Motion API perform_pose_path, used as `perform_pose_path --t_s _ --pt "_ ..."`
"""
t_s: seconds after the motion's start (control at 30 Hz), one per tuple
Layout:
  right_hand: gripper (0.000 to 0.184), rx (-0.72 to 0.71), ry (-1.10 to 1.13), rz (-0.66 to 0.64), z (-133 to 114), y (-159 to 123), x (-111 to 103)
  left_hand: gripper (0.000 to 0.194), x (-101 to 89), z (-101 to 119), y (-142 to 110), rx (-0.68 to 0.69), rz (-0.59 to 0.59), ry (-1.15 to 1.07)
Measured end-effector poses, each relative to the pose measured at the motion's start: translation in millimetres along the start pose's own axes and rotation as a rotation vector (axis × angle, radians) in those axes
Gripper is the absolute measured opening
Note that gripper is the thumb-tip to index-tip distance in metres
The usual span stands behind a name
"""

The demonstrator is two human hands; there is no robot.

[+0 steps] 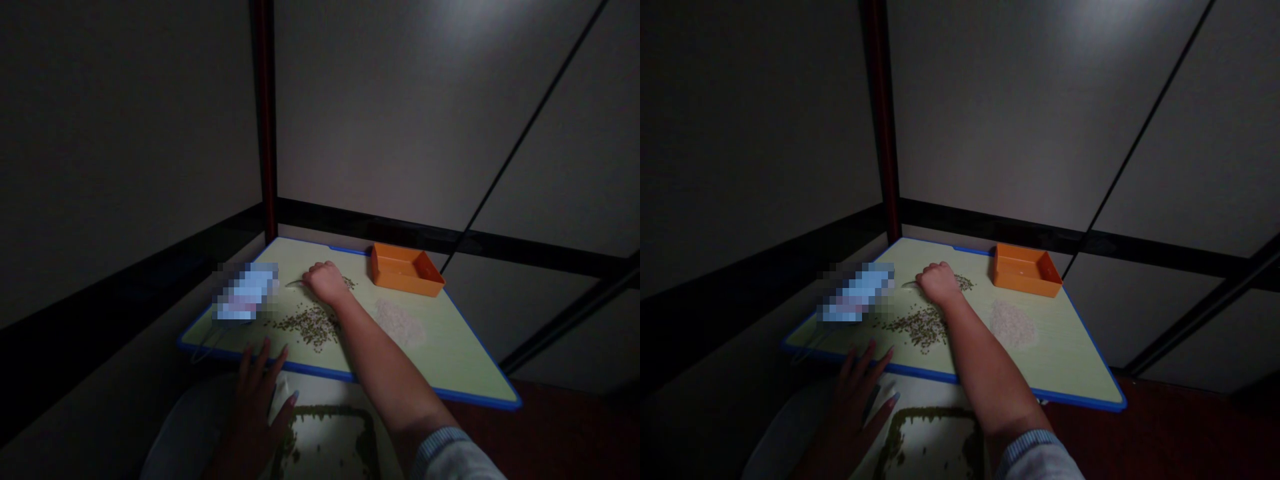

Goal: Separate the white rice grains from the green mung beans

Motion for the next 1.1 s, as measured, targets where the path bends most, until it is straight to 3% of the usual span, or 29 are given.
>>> perform_pose_path --t_s 0.3,0.5,1.1 --pt "0.025 -0.150 0.013 -0.009 -24 -3 2 0.067 -1.1 1 -1 0.015 -0.007 0.019" --pt "0.028 -0.179 0.004 -0.006 -29 -4 1 0.067 -1.9 1 -1 0.030 0.040 0.026" --pt "0.025 -0.251 0.141 0.029 -38 -8 -5 0.068 -1.9 2 0 0.036 0.037 0.032"
Point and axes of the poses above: each hand's wrist, its own y-axis towards the middle knuckle, its own x-axis out of the palm, z = x × y, the point moved 6 cm from there along y, towards the middle knuckle, and after that the axes turned 1 degree about -x, right-handed, at the moved point
